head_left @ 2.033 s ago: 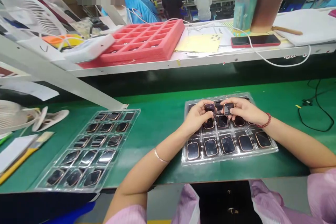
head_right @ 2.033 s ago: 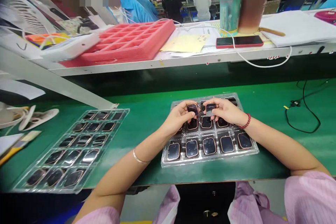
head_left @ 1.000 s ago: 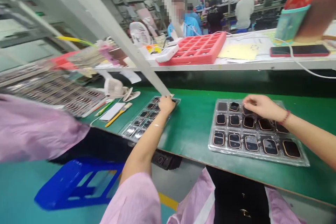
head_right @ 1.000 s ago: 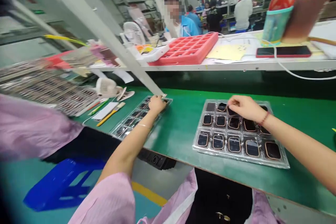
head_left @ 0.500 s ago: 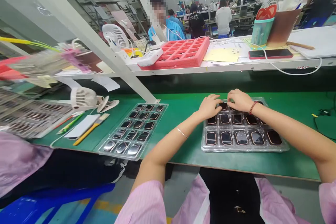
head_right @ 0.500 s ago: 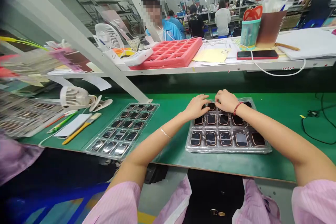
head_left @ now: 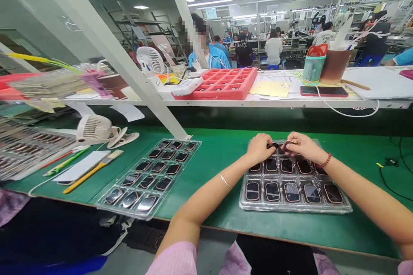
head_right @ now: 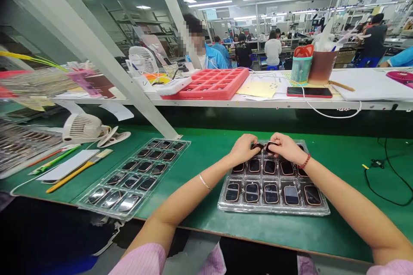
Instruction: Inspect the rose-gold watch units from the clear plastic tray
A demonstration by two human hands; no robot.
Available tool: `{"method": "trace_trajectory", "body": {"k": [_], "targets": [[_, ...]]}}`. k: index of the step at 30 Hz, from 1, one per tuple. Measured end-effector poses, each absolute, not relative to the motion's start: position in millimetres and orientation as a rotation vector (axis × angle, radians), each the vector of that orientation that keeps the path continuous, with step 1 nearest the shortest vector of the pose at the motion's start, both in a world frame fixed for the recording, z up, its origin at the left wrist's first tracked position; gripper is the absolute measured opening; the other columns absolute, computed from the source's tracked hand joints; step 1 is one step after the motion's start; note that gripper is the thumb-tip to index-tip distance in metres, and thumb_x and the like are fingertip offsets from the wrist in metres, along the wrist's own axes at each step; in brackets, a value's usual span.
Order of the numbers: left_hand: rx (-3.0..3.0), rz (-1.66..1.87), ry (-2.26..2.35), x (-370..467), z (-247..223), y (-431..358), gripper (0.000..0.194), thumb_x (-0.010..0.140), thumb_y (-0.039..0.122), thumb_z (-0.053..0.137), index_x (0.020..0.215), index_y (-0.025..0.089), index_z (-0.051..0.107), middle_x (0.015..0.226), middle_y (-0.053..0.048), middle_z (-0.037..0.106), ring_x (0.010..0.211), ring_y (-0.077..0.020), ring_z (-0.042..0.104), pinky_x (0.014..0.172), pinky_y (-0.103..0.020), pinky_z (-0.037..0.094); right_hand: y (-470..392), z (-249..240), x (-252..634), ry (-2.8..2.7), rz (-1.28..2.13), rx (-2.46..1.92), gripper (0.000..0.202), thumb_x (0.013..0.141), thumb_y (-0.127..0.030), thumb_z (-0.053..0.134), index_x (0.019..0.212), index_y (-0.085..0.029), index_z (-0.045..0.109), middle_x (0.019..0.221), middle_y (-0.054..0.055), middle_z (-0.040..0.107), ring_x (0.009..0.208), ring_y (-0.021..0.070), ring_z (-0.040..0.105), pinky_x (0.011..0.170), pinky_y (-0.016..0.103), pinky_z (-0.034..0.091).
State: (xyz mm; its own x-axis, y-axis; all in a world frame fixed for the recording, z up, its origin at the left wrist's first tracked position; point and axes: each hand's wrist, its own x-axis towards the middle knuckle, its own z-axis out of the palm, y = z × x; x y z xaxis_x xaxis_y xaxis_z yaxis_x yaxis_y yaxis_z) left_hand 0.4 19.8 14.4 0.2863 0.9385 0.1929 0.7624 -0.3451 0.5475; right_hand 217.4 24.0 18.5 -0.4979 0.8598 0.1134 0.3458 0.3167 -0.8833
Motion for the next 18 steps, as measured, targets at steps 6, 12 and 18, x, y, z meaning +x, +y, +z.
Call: {"method": "trace_trajectory", "body": {"k": [6, 12, 18], "targets": [[1.655, 0.875, 1.020, 10, 13, 8, 0.023, 0.087, 0.026, 0.057, 0.108, 0.017, 0.057, 0.084, -0.002, 0.071, 0.057, -0.0116, 0.064, 0.056, -0.023, 0.045, 18, 19, 235, -1.363, 1.817, -1.011, 0.036, 0.081, -0.036, 0.082, 0.109, -0.018, 0.070, 0.096, 0.007, 0.076, 0.065, 0.0113, 0.069, 0.052, 0.019, 0.059], [1.057, 0.884, 0.775, 0, 8, 13, 0.042, 0.071, 0.029, 0.080, 0.104, 0.015, 0.059, 0.085, -0.006, 0.076, 0.050, -0.0109, 0.065, 0.044, -0.019, 0.034, 20, 13, 244, -1.207, 1.983, -0.897, 0.044, 0.088, -0.027, 0.077, 0.131, -0.026, 0.067, 0.107, 0.005, 0.074, 0.085, 0.0139, 0.072, 0.064, 0.022, 0.065], [0.959, 0.805, 0.655, -4, 9, 10, 0.067, 0.076, 0.041, 0.083, 0.134, 0.018, 0.062, 0.116, -0.016, 0.076, 0.075, -0.0189, 0.075, 0.054, -0.023, 0.050, 23, 11, 247, -1.223, 2.017, -0.801, 0.043, 0.084, -0.032, 0.082, 0.124, -0.023, 0.072, 0.107, 0.007, 0.071, 0.080, 0.0128, 0.069, 0.060, 0.020, 0.063]]}}
